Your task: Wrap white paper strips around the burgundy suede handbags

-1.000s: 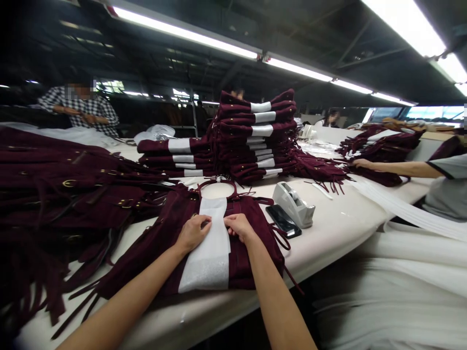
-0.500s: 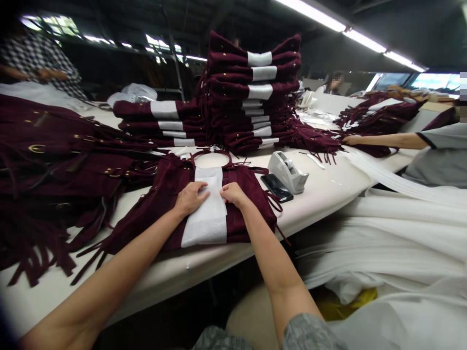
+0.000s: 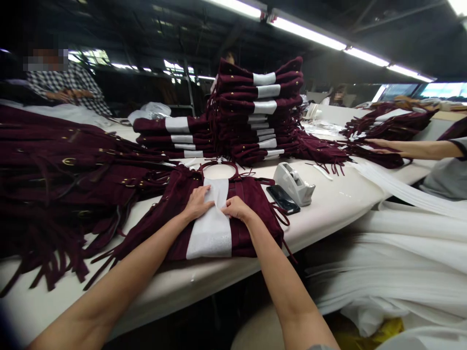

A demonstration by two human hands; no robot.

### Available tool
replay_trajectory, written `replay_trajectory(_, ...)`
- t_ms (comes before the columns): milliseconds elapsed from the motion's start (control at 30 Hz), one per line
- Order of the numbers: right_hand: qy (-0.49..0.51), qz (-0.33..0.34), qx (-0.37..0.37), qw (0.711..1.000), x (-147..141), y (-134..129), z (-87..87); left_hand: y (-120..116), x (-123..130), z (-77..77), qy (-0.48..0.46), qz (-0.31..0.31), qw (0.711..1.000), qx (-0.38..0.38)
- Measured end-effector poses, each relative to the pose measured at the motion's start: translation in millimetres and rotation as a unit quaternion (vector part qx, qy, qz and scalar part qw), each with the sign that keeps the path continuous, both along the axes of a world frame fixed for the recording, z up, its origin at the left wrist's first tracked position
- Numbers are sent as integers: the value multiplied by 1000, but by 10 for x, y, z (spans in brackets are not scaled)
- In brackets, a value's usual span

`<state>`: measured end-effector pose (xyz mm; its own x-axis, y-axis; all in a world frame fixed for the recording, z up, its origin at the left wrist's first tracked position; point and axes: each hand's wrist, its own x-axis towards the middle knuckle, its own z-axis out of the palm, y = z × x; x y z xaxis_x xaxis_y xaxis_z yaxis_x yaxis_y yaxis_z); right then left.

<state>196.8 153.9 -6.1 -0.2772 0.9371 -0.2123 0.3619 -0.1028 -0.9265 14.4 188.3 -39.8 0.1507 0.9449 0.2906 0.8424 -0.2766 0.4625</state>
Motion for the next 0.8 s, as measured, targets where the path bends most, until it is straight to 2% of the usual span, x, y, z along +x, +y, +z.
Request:
replay_trajectory(267,-24,20,1,999,-25,43,-63,220,61,142,16,25,1000,-2)
replay_trajectory(533,-21,20,-6,1000,-40,87,-107,133,147,154,30,39,998,42)
replay_trajectory(633,-26,17,-5,1000,-31,73,-85,174,136,275,37,14,997,70)
replay_trajectory(733,-31,21,-7,999,-5,14,-42,312,124,426,44,2,995,88)
replay_trajectory(800,-37,24,-9,999,12,-44,-18,408,123,464,54,-10,995,80)
